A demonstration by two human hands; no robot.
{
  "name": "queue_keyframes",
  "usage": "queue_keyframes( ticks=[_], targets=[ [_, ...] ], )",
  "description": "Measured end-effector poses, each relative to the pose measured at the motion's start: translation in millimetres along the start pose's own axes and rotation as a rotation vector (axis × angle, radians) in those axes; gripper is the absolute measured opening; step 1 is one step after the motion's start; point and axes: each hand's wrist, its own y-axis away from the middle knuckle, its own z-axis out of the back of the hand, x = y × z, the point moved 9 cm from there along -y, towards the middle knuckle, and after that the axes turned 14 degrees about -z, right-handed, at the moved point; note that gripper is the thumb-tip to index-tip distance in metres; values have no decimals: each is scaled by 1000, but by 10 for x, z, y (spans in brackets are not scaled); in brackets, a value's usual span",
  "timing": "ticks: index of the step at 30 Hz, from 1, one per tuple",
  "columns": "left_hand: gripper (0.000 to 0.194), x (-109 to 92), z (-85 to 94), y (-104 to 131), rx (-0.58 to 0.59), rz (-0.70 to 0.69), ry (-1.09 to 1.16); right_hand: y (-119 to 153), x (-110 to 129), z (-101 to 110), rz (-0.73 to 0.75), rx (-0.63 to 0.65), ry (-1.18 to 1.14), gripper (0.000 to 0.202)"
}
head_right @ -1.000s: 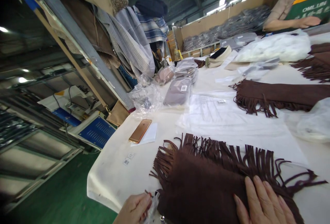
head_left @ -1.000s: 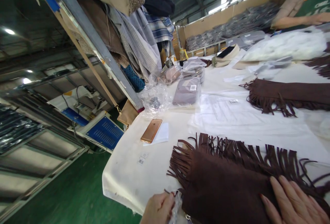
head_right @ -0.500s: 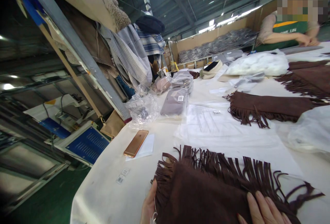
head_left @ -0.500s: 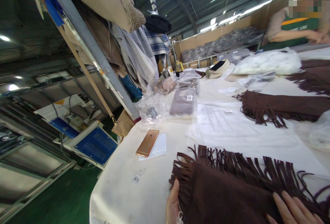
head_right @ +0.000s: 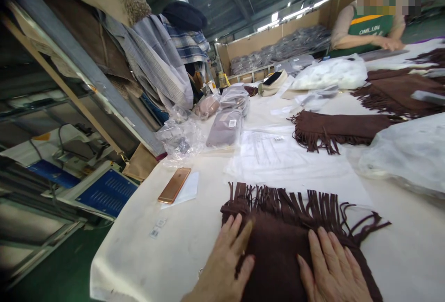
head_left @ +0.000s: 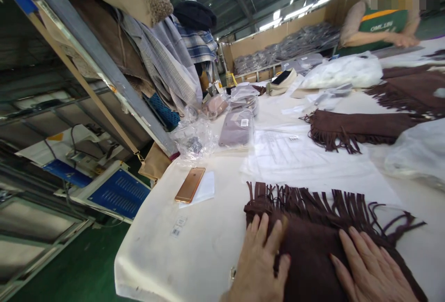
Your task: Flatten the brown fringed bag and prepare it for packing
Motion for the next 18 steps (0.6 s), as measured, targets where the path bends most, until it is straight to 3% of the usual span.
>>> queue_keyframes(
  ticks=[2, 5, 9, 11, 13, 15, 18],
  targets=[
    [71, -100, -232, -6, 66, -76, -200, -90, 87, 128, 40, -31, 34, 35],
    [88, -129, -473, -16, 67, -97, -323, -166, 144, 221, 52, -34, 56, 35],
    [94, -149, -714, -37, 125, -120, -436, -199, 98, 244, -79, 14, 3, 35],
    [88, -194, -821, -51, 135, -218, -532, -201, 58, 233, -166, 46, -53, 38],
    [74, -318, -886, -43, 61, -419, -694, -201, 60, 237, -190, 52, -96, 39],
    [56, -474, -888, 19, -93, -615, -895, -208, 75, 245, -178, 49, -101, 39],
    [34, -673, -767, 132, -273, -737, -1021, -217, 98, 279, -129, 23, -56, 39]
  ],
)
